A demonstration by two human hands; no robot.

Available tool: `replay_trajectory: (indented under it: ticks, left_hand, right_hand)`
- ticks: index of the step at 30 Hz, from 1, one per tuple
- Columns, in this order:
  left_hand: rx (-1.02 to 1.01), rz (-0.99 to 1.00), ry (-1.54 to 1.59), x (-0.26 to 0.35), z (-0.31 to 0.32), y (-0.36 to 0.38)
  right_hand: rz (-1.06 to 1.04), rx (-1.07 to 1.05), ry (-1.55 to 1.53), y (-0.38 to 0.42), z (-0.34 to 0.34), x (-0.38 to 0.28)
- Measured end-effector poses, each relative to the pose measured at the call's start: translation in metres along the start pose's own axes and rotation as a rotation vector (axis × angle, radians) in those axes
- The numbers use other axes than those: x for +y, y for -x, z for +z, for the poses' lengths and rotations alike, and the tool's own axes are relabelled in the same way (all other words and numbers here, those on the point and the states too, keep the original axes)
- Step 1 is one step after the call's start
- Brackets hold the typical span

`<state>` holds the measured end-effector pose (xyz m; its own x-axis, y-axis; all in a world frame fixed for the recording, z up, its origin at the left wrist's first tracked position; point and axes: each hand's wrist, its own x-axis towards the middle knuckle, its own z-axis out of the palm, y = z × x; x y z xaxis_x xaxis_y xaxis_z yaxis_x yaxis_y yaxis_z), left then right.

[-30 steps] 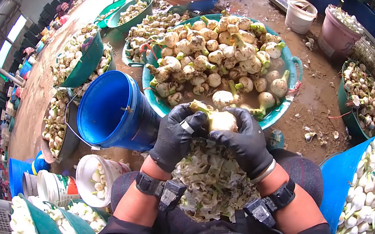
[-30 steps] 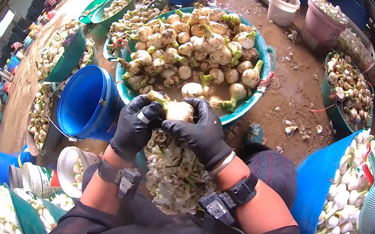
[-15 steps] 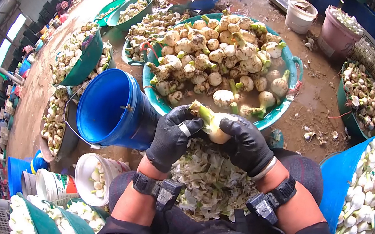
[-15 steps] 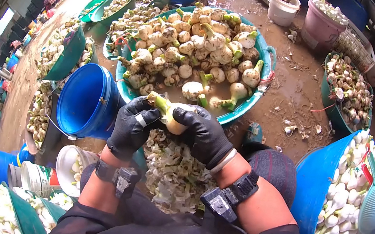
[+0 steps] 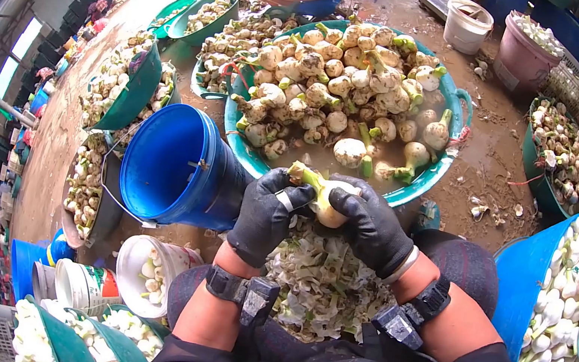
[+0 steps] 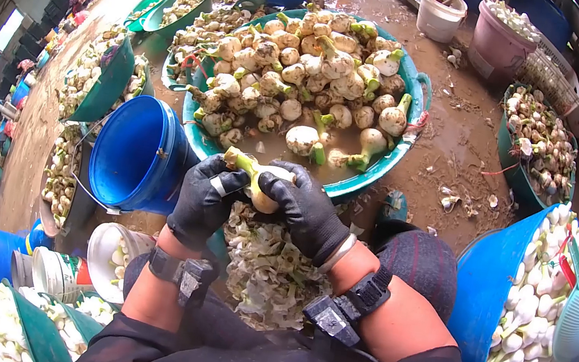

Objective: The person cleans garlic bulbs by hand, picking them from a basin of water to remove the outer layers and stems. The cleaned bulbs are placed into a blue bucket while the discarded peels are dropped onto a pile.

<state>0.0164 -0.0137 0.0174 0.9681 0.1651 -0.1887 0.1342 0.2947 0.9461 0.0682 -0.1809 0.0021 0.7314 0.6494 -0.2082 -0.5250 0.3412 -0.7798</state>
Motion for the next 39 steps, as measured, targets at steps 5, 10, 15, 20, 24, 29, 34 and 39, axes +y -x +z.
replay_trajectory:
  ticks: [5,10,15,20,24,29,34,39]
  left_hand:
    - [-0.003,0.172,-0.324,-0.005,-0.015,0.005]
    - [-0.266,0.497,-0.614,-0.009,-0.010,0.011]
    - [-0.062,-0.010,-0.049,0.008,-0.018,0.021]
    - [-0.100,-0.028,-0.087,0.008,-0.010,0.029]
    - [-0.040,0.081,-0.253,0.007,-0.012,0.023]
    - [0.110,0.313,-0.105,0.002,-0.063,0.003]
    - [0.169,0.145,-0.118,0.011,-0.038,0.015]
    - [0.087,0.099,-0.090,0.012,-0.023,0.019]
  right_hand:
    - [0.344,-0.226,-0.359,-0.003,-0.009,-0.005]
    - [0.631,-0.333,-0.314,0.010,-0.001,0.001]
    - [0.350,-0.286,-0.156,0.003,-0.008,-0.013]
    - [0.350,-0.208,-0.176,-0.003,-0.002,-0.011]
    - [-0.496,-0.089,0.520,-0.013,-0.001,0.019]
    - [-0.330,-0.664,1.601,0.007,0.016,0.016]
    - [0.152,-0.499,1.540,0.007,0.000,0.017]
    - [-0.512,0.063,1.044,-0.001,-0.004,-0.009]
